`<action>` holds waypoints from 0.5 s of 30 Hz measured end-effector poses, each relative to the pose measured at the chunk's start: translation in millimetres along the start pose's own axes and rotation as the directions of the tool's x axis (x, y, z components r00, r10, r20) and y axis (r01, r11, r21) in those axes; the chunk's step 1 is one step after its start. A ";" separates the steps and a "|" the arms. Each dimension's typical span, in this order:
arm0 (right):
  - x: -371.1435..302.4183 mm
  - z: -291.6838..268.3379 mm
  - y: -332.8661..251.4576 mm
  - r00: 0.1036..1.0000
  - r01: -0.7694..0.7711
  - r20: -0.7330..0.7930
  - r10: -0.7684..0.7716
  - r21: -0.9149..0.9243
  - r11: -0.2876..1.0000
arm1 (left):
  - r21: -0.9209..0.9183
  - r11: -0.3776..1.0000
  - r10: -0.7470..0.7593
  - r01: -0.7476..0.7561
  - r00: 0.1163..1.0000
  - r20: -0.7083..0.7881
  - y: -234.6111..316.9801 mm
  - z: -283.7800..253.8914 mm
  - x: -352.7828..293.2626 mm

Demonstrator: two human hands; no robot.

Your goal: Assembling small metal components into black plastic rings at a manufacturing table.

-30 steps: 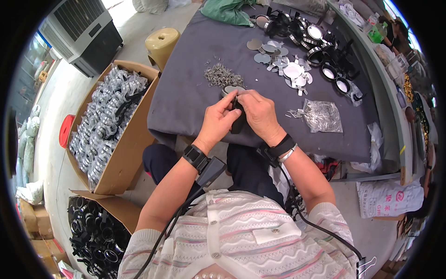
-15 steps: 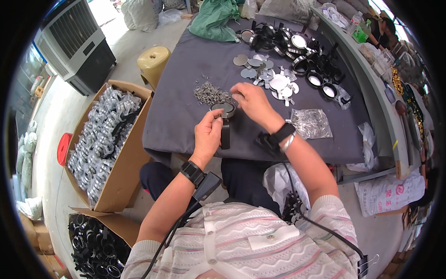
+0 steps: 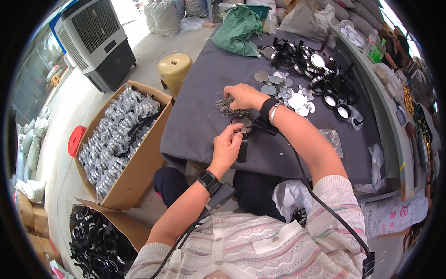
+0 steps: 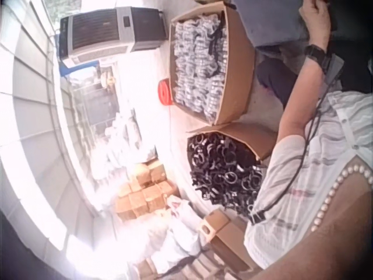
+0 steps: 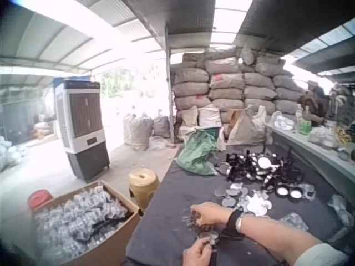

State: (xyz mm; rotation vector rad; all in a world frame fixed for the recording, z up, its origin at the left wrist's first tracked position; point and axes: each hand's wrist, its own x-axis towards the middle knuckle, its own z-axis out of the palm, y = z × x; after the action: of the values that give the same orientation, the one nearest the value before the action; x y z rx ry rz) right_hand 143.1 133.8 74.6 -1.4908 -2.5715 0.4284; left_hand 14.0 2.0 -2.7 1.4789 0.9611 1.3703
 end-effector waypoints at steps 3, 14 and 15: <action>2.3 -11.5 18.2 0.985 0.067 -0.163 -0.051 0.098 0.993 | -0.005 1.000 -0.007 0.007 1.000 0.014 4.2 2.3 1.5; 2.6 -63.1 -12.0 0.952 0.007 -0.299 0.068 0.243 0.970 | 0.002 0.999 -0.053 0.053 0.999 0.008 3.7 0.3 -2.6; 3.8 -59.3 -8.3 0.951 0.002 -0.300 0.074 0.244 0.970 | -0.005 0.998 -0.067 0.067 0.998 0.019 4.0 2.1 -2.9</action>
State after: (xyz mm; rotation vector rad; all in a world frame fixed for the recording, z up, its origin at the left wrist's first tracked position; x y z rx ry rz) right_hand 149.7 143.5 133.5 -1.3961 -2.1694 0.4541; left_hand 15.8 -2.2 0.2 1.4403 0.9852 1.3076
